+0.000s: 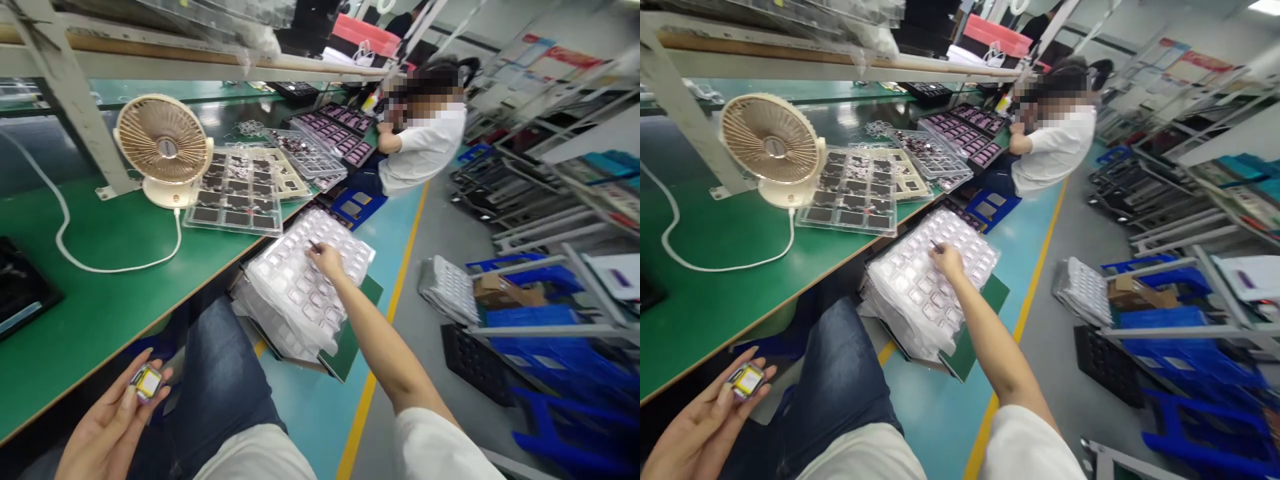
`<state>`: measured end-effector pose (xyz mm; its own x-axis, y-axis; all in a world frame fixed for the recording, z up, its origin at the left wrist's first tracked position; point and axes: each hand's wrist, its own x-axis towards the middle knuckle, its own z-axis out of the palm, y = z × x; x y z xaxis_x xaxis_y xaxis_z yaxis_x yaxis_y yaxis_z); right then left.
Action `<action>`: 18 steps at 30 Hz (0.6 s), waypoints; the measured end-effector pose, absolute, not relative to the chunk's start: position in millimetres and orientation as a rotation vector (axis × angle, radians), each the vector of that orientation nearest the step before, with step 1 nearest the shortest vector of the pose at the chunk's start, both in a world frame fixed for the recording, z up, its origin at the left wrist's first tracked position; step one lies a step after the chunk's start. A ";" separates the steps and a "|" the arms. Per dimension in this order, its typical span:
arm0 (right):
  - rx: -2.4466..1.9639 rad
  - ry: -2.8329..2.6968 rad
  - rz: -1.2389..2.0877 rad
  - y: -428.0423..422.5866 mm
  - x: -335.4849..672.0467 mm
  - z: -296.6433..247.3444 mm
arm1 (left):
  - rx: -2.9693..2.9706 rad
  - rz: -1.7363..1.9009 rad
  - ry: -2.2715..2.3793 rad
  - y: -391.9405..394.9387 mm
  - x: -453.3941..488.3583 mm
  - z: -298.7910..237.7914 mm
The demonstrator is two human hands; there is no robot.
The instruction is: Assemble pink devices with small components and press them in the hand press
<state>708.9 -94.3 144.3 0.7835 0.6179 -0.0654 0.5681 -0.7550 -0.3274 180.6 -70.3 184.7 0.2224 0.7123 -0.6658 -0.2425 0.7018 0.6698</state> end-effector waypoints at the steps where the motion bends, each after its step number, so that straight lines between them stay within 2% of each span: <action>1: -2.635 -0.903 0.199 -99.6 695.3 154.1 | 0.482 0.716 1.154 -70.9 181.1 185.3; 5: -2.381 -0.963 0.197 -122.9 593.4 174.9 | 0.546 0.766 1.037 -73.7 192.1 186.6; 8: -1.805 -1.029 0.639 -124.6 488.9 168.4 | 0.643 0.725 0.917 -77.0 208.8 186.9; 11: -1.561 -0.913 0.966 -113.0 411.6 156.8 | 0.679 0.695 0.838 -79.1 217.8 183.7; 18: -1.248 -0.788 1.544 -95.3 375.5 157.3 | 0.678 0.844 0.844 -79.9 184.0 171.9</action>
